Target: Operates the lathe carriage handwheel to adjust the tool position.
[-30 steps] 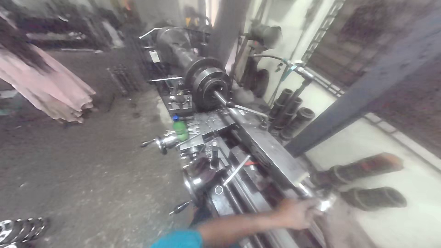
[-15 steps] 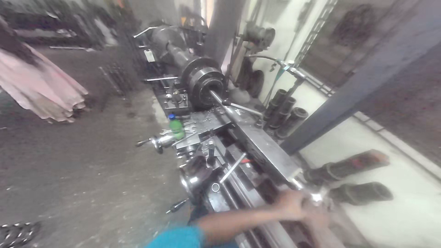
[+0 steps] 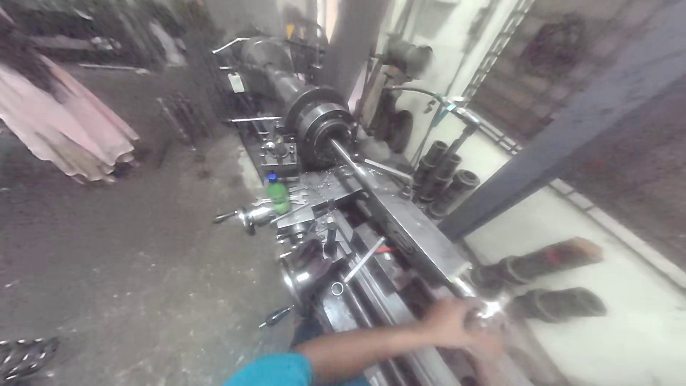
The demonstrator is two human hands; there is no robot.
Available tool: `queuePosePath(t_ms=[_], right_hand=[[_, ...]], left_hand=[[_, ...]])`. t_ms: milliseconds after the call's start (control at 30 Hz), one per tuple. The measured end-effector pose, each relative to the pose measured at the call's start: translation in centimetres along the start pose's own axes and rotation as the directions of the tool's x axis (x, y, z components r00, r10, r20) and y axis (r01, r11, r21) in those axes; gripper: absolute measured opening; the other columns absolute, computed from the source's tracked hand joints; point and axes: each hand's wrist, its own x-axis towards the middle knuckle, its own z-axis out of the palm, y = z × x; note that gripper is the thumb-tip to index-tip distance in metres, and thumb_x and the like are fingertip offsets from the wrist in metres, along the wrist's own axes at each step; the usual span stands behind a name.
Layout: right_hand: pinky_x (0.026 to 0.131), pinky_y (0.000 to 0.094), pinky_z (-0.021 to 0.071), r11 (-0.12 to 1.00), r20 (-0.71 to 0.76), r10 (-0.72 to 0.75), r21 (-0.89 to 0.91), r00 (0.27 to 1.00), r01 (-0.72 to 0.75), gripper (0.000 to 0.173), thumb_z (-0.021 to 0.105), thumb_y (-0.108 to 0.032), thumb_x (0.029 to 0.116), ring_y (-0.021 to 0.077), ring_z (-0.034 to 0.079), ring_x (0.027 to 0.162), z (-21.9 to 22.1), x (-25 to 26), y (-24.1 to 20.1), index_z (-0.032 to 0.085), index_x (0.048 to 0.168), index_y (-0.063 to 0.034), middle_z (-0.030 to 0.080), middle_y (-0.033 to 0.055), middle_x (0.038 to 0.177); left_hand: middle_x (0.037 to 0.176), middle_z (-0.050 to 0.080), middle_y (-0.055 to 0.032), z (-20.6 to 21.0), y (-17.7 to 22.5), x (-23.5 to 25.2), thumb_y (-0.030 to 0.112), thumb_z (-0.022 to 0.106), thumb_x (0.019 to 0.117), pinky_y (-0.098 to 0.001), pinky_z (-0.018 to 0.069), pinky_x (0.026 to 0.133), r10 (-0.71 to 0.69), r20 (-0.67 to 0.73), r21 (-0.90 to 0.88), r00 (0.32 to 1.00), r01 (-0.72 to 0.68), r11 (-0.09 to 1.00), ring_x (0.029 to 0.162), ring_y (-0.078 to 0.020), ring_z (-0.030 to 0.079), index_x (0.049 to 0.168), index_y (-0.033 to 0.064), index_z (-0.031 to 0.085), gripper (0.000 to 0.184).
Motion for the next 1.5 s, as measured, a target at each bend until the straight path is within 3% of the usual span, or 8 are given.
queuePosePath(t_ms=[33, 100, 133, 400, 833, 1000, 1167, 1500], right_hand=[[0.120, 0.0635, 0.0214, 0.997, 0.154, 0.023, -0.075, 0.988, -0.011, 0.085, 0.051, -0.052, 0.0973, 0.0473, 0.030, 0.150, -0.9, 0.0, -0.1, 0.034, 0.153, 0.0101, 0.035, 0.0330, 0.158], [0.109, 0.0690, 0.0332, 0.993, -0.412, -0.085, 0.040, 0.907, 0.111, 0.077, 0.058, -0.048, 0.0801, 0.0544, 0.057, 0.123, 4.4, 0.0, 1.2, 0.063, 0.121, 0.0170, 0.063, 0.0386, 0.124], [0.120, 0.0630, 0.0224, 1.000, 0.021, -0.021, -0.007, 1.000, 0.022, 0.076, 0.050, -0.045, 0.0968, 0.0488, 0.039, 0.144, 0.3, -0.7, -0.2, 0.045, 0.144, 0.0140, 0.045, 0.0354, 0.150], [0.097, 0.0658, 0.0442, 0.978, -0.486, -0.157, 0.043, 0.860, 0.204, 0.089, 0.050, -0.070, 0.0779, 0.0467, 0.063, 0.112, 12.6, 1.1, 7.6, 0.066, 0.118, 0.0081, 0.068, 0.0300, 0.115], [0.110, 0.0613, 0.0347, 0.987, -0.108, -0.021, 0.153, 0.994, 0.037, 0.056, 0.062, -0.031, 0.0889, 0.0522, 0.056, 0.123, 1.3, -2.8, -1.8, 0.063, 0.116, 0.0181, 0.063, 0.0369, 0.121], [0.097, 0.0652, 0.0428, 0.975, -0.352, -0.088, 0.160, 0.932, 0.153, 0.066, 0.059, -0.051, 0.0802, 0.0506, 0.065, 0.104, 7.0, -2.5, 1.6, 0.071, 0.100, 0.0111, 0.070, 0.0321, 0.103], [0.102, 0.0631, 0.0391, 0.958, -0.134, 0.065, 0.287, 0.989, -0.024, 0.059, 0.066, -0.040, 0.0829, 0.0480, 0.062, 0.113, 1.8, -3.5, -2.2, 0.068, 0.107, 0.0132, 0.068, 0.0323, 0.111], [0.071, 0.0607, 0.0499, 0.929, -0.234, 0.062, 0.369, 0.970, 0.030, 0.063, 0.043, -0.052, 0.0914, 0.0371, 0.070, 0.074, 4.0, -3.3, -0.6, 0.071, 0.081, 0.0035, 0.070, 0.0213, 0.075]], left_hand=[[0.122, 0.070, -0.0170, 0.0, 0.0, -0.1, 0.025, 0.058, 0.1024, -0.0544, 0.0530, 0.101, 0.001, 0.000, 0.001, 1.000, -0.001, 1.000, 0.113, -0.0318, 0.069, 0.149, 0.0114, 0.052, 0.049], [0.124, 0.070, -0.0174, -0.1, 0.0, -0.2, 0.023, 0.058, 0.1023, -0.0534, 0.0522, 0.103, 0.013, -0.004, -0.005, 1.000, -0.013, 1.000, 0.114, -0.0315, 0.068, 0.150, 0.0107, 0.051, 0.049], [0.125, 0.069, -0.0179, -0.1, 0.0, -0.3, 0.021, 0.059, 0.1018, -0.0527, 0.0518, 0.104, 0.021, -0.014, -0.018, 1.000, -0.021, 1.000, 0.115, -0.0314, 0.068, 0.150, 0.0098, 0.051, 0.050], [0.128, 0.069, -0.0163, 0.1, -0.3, -0.3, 0.023, 0.062, 0.1007, -0.0511, 0.0520, 0.105, 0.041, -0.035, -0.028, 0.999, -0.042, 0.999, 0.117, -0.0293, 0.067, 0.153, 0.0125, 0.048, 0.055], [0.133, 0.066, -0.0181, -0.8, 0.3, -0.7, 0.019, 0.064, 0.0980, -0.0519, 0.0492, 0.108, 0.101, -0.051, -0.033, 0.994, -0.103, 0.994, 0.122, -0.0314, 0.064, 0.150, 0.0063, 0.051, 0.055], [0.136, 0.064, -0.0170, -0.7, -0.1, -0.9, 0.019, 0.066, 0.0969, -0.0508, 0.0485, 0.109, 0.102, -0.052, -0.019, 0.993, -0.103, 0.994, 0.125, -0.0302, 0.063, 0.150, 0.0078, 0.050, 0.056], [0.133, 0.066, -0.0169, -0.8, -0.1, -0.8, 0.017, 0.064, 0.0977, -0.0486, 0.0496, 0.109, 0.125, -0.079, -0.043, 0.989, -0.129, 0.991, 0.123, -0.0285, 0.064, 0.148, 0.0056, 0.052, 0.054], [0.133, 0.067, -0.0136, -1.0, -1.3, -1.2, 0.019, 0.060, 0.1009, -0.0465, 0.0502, 0.109, 0.109, -0.070, -0.084, 0.992, -0.115, 0.990, 0.121, -0.0257, 0.065, 0.149, 0.0093, 0.052, 0.050]])
